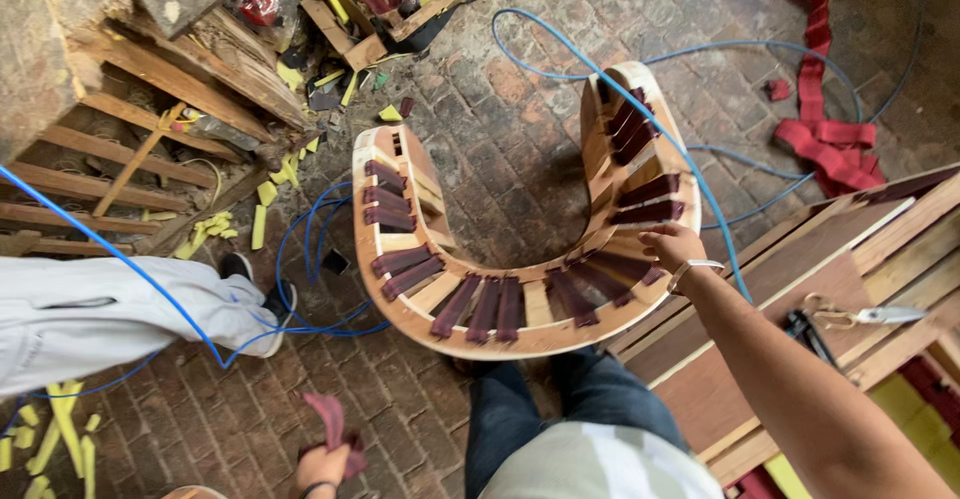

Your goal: The person weaves maroon fabric strips into the frame of a wooden chair seat. They use a pneumatic nail gun to secure the strips and scissors to trim excess material. The person repeatedly positions, staples, and cuts the fabric to form a woven pattern.

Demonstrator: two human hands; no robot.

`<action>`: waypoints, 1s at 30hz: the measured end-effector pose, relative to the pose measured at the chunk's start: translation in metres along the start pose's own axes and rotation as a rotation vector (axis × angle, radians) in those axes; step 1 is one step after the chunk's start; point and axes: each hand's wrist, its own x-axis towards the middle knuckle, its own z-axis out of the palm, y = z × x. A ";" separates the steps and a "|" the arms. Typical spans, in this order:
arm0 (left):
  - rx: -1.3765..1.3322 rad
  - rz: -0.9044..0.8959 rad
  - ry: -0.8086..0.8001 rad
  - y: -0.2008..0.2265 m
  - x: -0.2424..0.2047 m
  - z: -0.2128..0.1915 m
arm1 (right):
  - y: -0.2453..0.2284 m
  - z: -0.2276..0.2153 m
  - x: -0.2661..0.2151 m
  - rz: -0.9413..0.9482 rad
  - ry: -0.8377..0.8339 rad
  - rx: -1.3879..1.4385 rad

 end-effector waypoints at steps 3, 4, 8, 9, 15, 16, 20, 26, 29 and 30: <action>-0.021 -0.070 -0.018 0.016 -0.033 0.016 | -0.024 -0.031 0.038 -0.196 0.033 -0.308; -0.022 -0.084 -0.026 0.026 -0.042 0.023 | -0.029 -0.036 0.047 -0.271 0.036 -0.414; -0.024 -0.102 -0.035 0.082 -0.058 0.039 | -0.049 -0.037 0.100 -0.388 -0.109 -0.623; -0.019 -0.110 -0.043 0.090 -0.065 0.043 | -0.051 -0.035 0.115 -0.367 -0.149 -0.641; 0.019 -0.092 -0.071 0.127 -0.084 0.048 | -0.078 -0.062 0.204 -0.221 0.150 -0.786; 0.028 -0.085 -0.072 0.130 -0.083 0.049 | -0.082 -0.069 0.211 -0.193 0.098 -0.821; 0.075 -0.007 -0.073 0.148 -0.076 0.052 | -0.076 -0.075 0.201 -0.202 0.071 -0.920; 0.159 0.268 -0.076 0.234 -0.091 0.072 | -0.061 -0.040 0.185 -0.595 0.018 -0.868; 0.307 0.378 -0.159 0.278 -0.116 0.069 | -0.070 -0.050 0.207 -0.345 0.113 -0.779; 0.375 0.397 -0.196 0.289 -0.124 0.065 | -0.072 -0.058 0.215 -0.188 0.143 -0.742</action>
